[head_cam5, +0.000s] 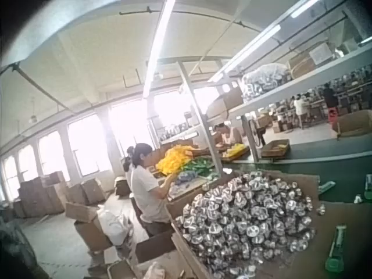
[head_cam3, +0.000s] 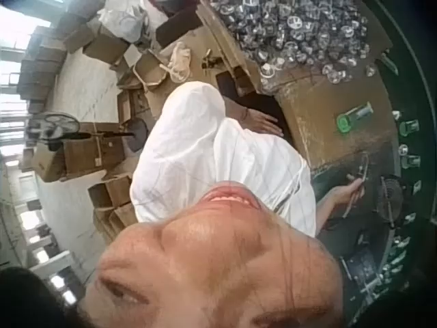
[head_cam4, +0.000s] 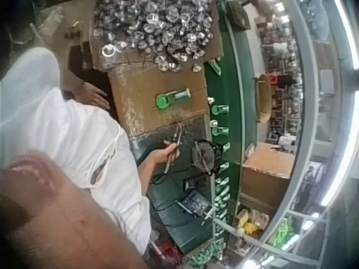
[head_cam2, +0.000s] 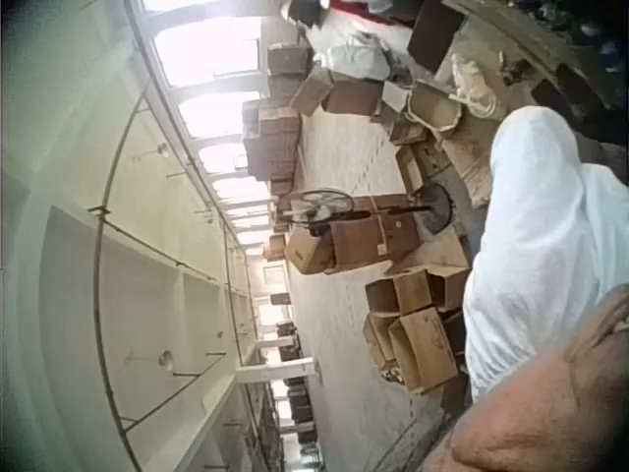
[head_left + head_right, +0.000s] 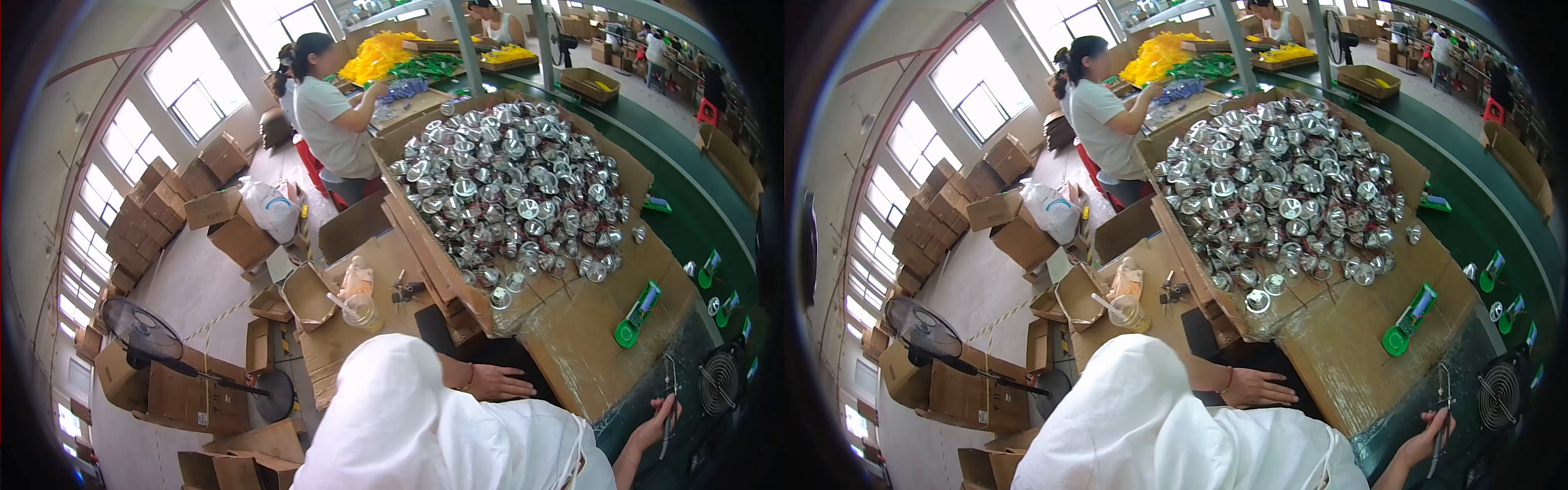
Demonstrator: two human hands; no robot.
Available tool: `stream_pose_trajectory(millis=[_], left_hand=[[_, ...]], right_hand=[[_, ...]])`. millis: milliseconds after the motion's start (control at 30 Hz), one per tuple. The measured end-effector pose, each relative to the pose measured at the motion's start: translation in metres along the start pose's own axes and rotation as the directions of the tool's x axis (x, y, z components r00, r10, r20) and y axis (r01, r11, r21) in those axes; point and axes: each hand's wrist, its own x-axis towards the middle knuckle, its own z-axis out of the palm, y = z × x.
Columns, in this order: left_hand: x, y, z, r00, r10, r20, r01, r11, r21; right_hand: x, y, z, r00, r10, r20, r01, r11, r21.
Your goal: Soldering wires and electronic components onto small circuit boards at a factory assembly station.
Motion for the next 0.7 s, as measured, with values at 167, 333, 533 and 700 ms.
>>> stream_pose_trajectory(millis=[167, 333, 533, 700], left_hand=[[0.005, -0.017, 0.015, 0.985, 0.164, -0.063, -0.166, 0.986, -0.032], [-0.005, -0.01, 0.023, 0.986, 0.068, -0.152, -0.066, 0.998, 0.018], [-0.011, -0.001, 0.022, 0.977, 0.027, -0.212, -0.02, 0.999, 0.036], [-0.011, 0.006, 0.023, 0.979, 0.024, -0.202, -0.005, 0.995, 0.096]], right_hand=[[0.005, 0.007, -0.004, 0.999, -0.026, 0.018, 0.026, 1.0, 0.0], [0.001, 0.0, 0.005, 0.998, -0.058, 0.012, 0.058, 0.997, -0.047], [0.001, 0.0, 0.006, 0.995, -0.098, -0.035, 0.096, 0.994, -0.048], [0.003, 0.003, 0.004, 0.991, -0.133, -0.021, 0.129, 0.984, -0.121]])
